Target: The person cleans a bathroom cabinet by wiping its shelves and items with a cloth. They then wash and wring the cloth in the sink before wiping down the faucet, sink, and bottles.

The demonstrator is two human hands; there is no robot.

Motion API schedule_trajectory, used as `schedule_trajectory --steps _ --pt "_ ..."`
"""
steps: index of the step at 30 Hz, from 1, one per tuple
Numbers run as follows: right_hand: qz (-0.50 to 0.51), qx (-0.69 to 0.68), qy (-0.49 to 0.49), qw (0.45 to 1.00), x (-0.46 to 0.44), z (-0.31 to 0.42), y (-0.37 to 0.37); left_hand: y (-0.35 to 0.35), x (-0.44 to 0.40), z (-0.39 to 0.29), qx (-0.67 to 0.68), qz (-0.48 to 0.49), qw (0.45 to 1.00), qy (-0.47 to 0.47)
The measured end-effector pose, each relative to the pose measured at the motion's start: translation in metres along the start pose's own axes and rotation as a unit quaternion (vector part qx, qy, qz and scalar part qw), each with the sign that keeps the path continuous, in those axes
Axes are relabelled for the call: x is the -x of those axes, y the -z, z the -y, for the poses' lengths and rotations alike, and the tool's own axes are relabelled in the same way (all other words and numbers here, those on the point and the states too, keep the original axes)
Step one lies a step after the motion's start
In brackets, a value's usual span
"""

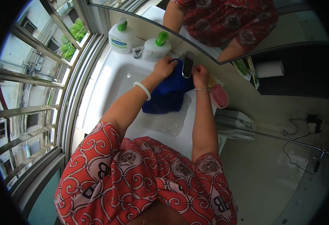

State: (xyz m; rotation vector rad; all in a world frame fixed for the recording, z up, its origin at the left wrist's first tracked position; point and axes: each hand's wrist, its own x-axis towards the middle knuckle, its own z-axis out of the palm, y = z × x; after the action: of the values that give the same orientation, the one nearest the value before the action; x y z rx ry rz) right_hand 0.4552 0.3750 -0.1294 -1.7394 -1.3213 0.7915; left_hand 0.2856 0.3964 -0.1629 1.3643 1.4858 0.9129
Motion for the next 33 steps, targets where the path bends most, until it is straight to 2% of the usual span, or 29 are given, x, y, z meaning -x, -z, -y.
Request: schedule_trajectory --steps 3,6,7,9,12,13,16,18,21,24,27,30,33 --pt "0.026 -0.046 0.011 0.999 0.011 -0.019 0.004 -0.003 0.016 0.018 0.109 0.065 0.992 0.018" --pt "0.054 -0.101 0.014 0.993 0.044 -0.026 0.011 0.01 0.036 0.018 0.187 0.15 0.967 0.09" --pt "0.06 -0.115 0.012 0.991 0.057 -0.023 0.011 0.01 0.038 0.021 0.18 0.147 0.969 0.089" --pt "0.095 -0.179 -0.059 0.977 0.085 -0.016 0.012 0.01 0.043 0.027 0.164 0.14 0.972 0.09" --pt "0.124 -0.275 -0.121 0.946 0.113 -0.019 0.002 0.017 0.05 0.018 0.091 0.066 0.993 0.025" --pt "0.129 -0.306 -0.135 0.933 0.119 -0.019 -0.002 0.016 0.05 0.015 0.105 0.041 0.994 -0.014" --pt "0.073 -0.387 -0.141 0.908 0.127 0.003 -0.007 0.004 0.045 0.006 0.124 -0.032 0.985 -0.118" --pt "0.059 -0.343 -0.11 0.931 0.121 0.0 -0.005 -0.007 0.033 0.001 0.114 -0.072 0.976 -0.171" --pt "0.049 -0.307 -0.077 0.947 0.106 0.0 -0.006 -0.021 0.023 -0.015 0.065 -0.123 0.981 -0.133" --pt "0.055 -0.299 -0.082 0.949 0.093 -0.001 -0.008 -0.024 0.009 -0.024 0.004 -0.095 0.99 -0.101" --pt "0.078 -0.314 -0.082 0.943 0.081 -0.005 -0.006 -0.014 -0.003 -0.028 -0.046 -0.006 0.992 -0.118" --pt "0.105 -0.346 -0.088 0.928 0.087 -0.006 -0.006 -0.008 -0.007 -0.02 -0.042 0.015 0.988 -0.146" --pt "0.133 -0.392 -0.101 0.905 0.095 0.0 -0.006 0.009 -0.006 -0.02 -0.022 0.078 0.986 -0.146"
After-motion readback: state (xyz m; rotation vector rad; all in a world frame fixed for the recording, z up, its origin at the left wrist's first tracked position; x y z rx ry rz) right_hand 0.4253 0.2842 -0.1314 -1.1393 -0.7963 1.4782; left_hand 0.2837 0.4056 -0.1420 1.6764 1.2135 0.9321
